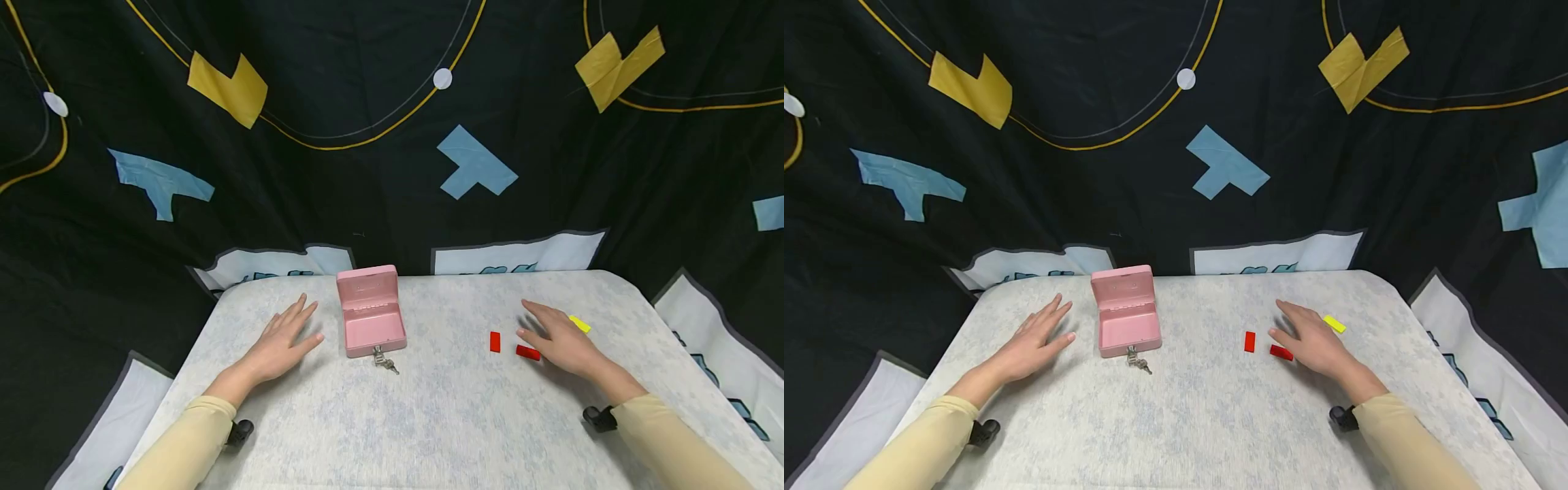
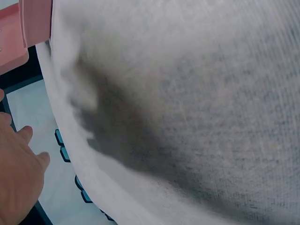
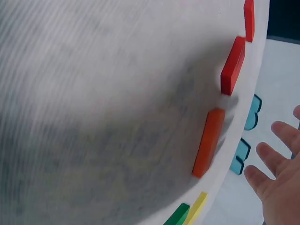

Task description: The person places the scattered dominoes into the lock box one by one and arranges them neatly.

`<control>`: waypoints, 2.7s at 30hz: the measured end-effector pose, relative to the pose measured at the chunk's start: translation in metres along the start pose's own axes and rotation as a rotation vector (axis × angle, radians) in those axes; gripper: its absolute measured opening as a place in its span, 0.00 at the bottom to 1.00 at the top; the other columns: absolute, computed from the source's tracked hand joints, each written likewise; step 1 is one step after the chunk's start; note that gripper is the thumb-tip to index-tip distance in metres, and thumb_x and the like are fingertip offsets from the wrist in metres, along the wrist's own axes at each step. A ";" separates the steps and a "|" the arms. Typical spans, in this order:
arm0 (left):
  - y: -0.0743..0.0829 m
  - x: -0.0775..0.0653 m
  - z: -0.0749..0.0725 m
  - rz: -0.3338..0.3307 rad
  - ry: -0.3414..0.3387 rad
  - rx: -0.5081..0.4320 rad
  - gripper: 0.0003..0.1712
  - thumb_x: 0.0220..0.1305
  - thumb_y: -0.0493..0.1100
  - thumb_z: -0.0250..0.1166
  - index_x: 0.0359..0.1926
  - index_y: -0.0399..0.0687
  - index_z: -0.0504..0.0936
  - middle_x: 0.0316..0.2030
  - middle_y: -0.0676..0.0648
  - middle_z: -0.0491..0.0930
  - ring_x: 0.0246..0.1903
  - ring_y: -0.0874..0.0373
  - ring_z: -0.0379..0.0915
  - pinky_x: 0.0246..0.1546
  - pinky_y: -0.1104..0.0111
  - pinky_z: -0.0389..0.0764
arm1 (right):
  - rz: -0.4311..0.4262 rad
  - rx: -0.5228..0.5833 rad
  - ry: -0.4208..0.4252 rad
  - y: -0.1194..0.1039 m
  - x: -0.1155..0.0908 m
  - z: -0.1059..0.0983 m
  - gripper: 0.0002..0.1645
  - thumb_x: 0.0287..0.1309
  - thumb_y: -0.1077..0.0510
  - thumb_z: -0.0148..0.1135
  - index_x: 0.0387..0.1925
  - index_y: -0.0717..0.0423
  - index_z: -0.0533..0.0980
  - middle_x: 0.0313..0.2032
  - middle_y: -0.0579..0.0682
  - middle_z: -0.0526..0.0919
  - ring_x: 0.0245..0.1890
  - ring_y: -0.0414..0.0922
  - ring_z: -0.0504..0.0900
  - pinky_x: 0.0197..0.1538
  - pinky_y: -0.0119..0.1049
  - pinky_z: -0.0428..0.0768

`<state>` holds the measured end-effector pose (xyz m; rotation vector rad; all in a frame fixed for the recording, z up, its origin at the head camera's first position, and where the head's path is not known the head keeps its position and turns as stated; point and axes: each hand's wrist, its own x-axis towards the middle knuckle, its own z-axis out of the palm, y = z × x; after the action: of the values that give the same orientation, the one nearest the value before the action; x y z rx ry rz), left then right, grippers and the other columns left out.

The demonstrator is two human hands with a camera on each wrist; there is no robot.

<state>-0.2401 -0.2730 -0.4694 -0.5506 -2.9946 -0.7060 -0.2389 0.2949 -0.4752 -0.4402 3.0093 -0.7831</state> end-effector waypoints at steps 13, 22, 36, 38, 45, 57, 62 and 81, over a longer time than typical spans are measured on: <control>0.016 0.008 0.004 0.053 -0.046 -0.149 0.40 0.70 0.67 0.61 0.75 0.55 0.67 0.81 0.57 0.46 0.77 0.46 0.48 0.70 0.39 0.57 | -0.017 0.062 -0.042 -0.015 0.003 0.007 0.46 0.67 0.39 0.65 0.77 0.52 0.61 0.73 0.59 0.67 0.73 0.63 0.61 0.68 0.65 0.63; 0.025 0.014 0.013 0.056 -0.076 -0.189 0.30 0.68 0.63 0.66 0.65 0.57 0.76 0.80 0.54 0.51 0.76 0.48 0.53 0.67 0.41 0.63 | -0.025 0.092 -0.054 -0.015 0.007 0.015 0.42 0.62 0.44 0.72 0.72 0.54 0.69 0.63 0.56 0.78 0.63 0.57 0.72 0.60 0.59 0.73; 0.030 0.021 0.019 0.027 -0.127 -0.203 0.28 0.68 0.62 0.68 0.61 0.54 0.78 0.80 0.57 0.51 0.71 0.51 0.64 0.68 0.45 0.65 | 0.026 0.101 -0.079 -0.016 0.011 0.023 0.40 0.57 0.44 0.76 0.67 0.55 0.75 0.56 0.53 0.80 0.53 0.51 0.75 0.53 0.50 0.76; 0.030 0.022 0.020 0.029 -0.130 -0.202 0.28 0.68 0.61 0.68 0.61 0.54 0.78 0.80 0.56 0.51 0.71 0.52 0.63 0.68 0.45 0.65 | 0.038 0.101 -0.081 -0.015 0.011 0.024 0.40 0.57 0.44 0.76 0.67 0.54 0.76 0.56 0.52 0.80 0.53 0.50 0.75 0.53 0.49 0.76; 0.026 0.026 0.026 0.021 -0.126 -0.242 0.23 0.68 0.58 0.69 0.58 0.54 0.77 0.80 0.54 0.51 0.68 0.50 0.68 0.66 0.46 0.67 | 0.055 0.089 -0.082 -0.014 0.013 0.027 0.39 0.55 0.43 0.78 0.64 0.53 0.77 0.55 0.51 0.81 0.50 0.49 0.75 0.50 0.48 0.76; 0.029 0.027 0.028 0.002 -0.136 -0.285 0.22 0.69 0.55 0.69 0.58 0.53 0.76 0.80 0.50 0.52 0.67 0.49 0.71 0.65 0.46 0.69 | 0.088 0.071 -0.070 -0.013 0.017 0.028 0.37 0.53 0.44 0.78 0.62 0.52 0.79 0.50 0.50 0.81 0.48 0.49 0.74 0.49 0.49 0.71; 0.028 0.026 0.028 0.003 -0.132 -0.295 0.25 0.68 0.55 0.69 0.61 0.52 0.75 0.79 0.50 0.53 0.66 0.48 0.72 0.65 0.47 0.70 | 0.080 0.070 -0.050 -0.013 0.018 0.032 0.36 0.52 0.43 0.79 0.61 0.52 0.80 0.48 0.50 0.81 0.47 0.50 0.74 0.49 0.52 0.69; 0.025 0.027 0.028 -0.003 -0.131 -0.317 0.23 0.67 0.54 0.71 0.56 0.53 0.75 0.78 0.50 0.56 0.64 0.49 0.73 0.63 0.49 0.72 | 0.096 0.066 -0.023 -0.014 0.020 0.038 0.30 0.52 0.43 0.79 0.55 0.50 0.83 0.47 0.48 0.81 0.45 0.48 0.72 0.52 0.56 0.66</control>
<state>-0.2550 -0.2304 -0.4812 -0.6246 -3.0169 -1.2018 -0.2515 0.2595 -0.5007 -0.2983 2.9474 -0.8611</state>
